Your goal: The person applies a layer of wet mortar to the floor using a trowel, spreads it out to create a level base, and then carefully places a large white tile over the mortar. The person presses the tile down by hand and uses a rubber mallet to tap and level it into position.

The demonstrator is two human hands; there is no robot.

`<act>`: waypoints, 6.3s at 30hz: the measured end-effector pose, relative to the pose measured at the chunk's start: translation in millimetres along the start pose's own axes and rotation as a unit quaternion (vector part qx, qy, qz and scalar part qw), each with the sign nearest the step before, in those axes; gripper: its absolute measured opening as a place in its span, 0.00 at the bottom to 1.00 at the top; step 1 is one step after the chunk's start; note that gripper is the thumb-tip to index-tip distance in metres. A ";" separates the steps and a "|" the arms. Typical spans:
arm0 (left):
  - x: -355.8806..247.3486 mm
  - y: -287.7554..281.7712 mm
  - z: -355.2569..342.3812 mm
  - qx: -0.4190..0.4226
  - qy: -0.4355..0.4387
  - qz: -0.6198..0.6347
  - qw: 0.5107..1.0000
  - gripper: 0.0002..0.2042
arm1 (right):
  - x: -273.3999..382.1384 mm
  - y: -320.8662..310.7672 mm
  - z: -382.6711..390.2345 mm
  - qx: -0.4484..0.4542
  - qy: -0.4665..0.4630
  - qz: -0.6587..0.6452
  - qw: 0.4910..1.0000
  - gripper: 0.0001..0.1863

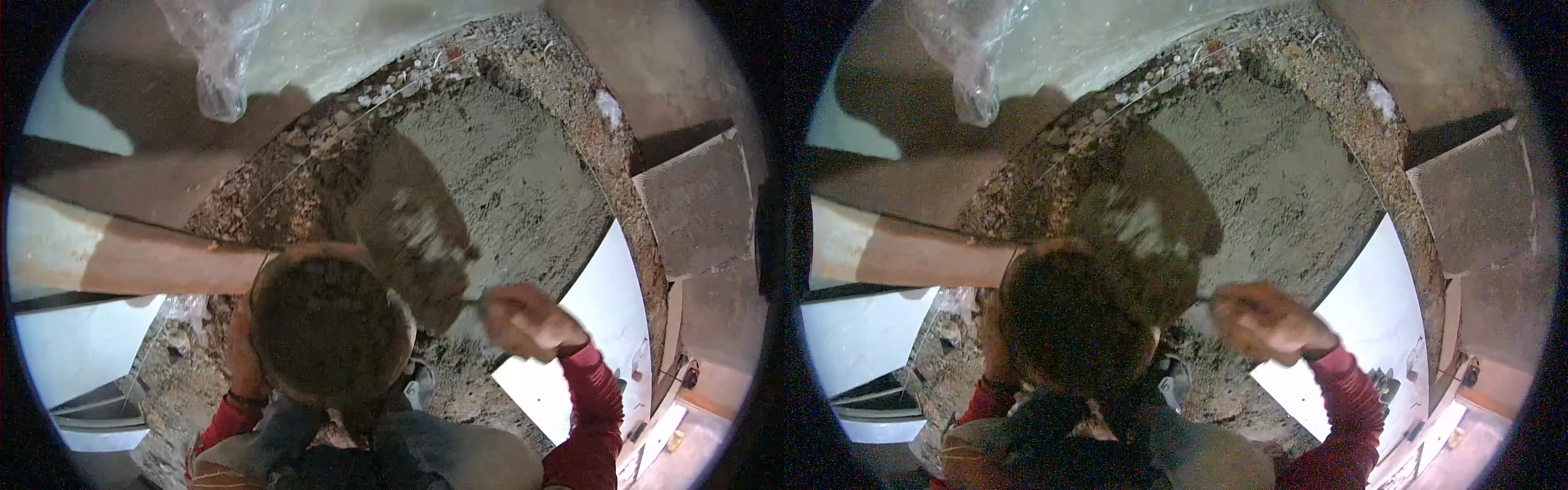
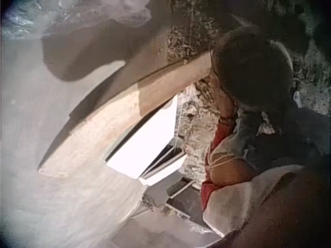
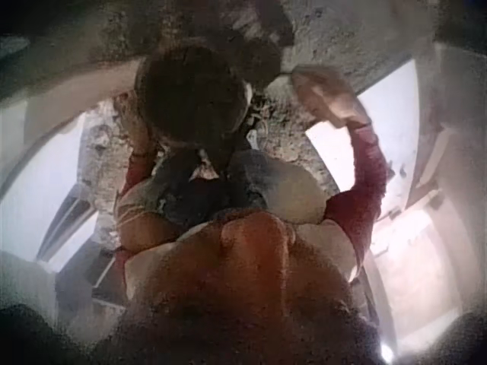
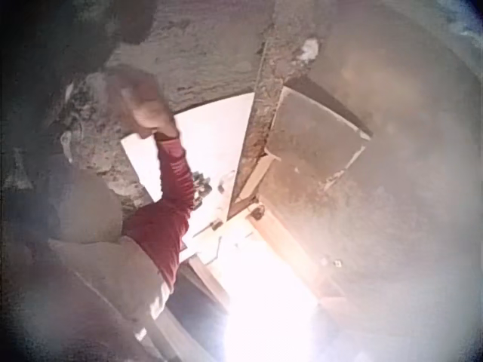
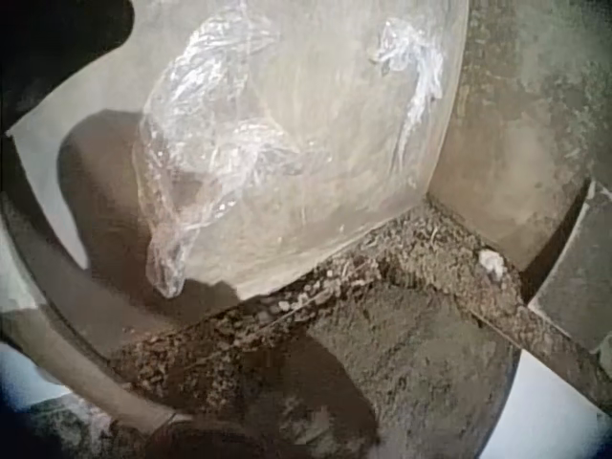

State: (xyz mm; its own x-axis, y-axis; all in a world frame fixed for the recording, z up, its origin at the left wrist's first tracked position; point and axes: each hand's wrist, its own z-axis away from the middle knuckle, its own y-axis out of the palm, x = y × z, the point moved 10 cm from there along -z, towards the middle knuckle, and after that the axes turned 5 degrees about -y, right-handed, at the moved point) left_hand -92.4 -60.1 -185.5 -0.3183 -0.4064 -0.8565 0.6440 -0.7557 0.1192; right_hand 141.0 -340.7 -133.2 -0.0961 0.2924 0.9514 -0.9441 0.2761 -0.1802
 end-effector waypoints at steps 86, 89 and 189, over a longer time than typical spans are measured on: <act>7.3 -12.5 1.6 -0.022 -0.028 0.102 0.994 0.24 | -105.8 -112.4 -291.1 -0.125 -0.293 -0.789 0.526 0.08; -1.7 -7.0 1.4 -0.014 -0.015 0.057 0.998 0.24 | -100.4 -74.4 -211.7 -0.206 -0.205 -0.652 0.700 0.14; -15.8 -1.1 -8.3 -0.110 0.051 -0.058 0.991 0.18 | 46.0 147.1 -42.3 0.162 -0.101 0.140 0.972 0.19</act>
State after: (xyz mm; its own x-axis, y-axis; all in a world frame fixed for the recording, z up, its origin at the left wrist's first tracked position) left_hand -82.2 -48.5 -176.2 -0.3340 -0.2611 -0.9057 0.7473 -0.6590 -0.0856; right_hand 11.0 -247.9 -126.5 -0.3933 0.1191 0.9116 -0.9183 -0.1001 -0.3831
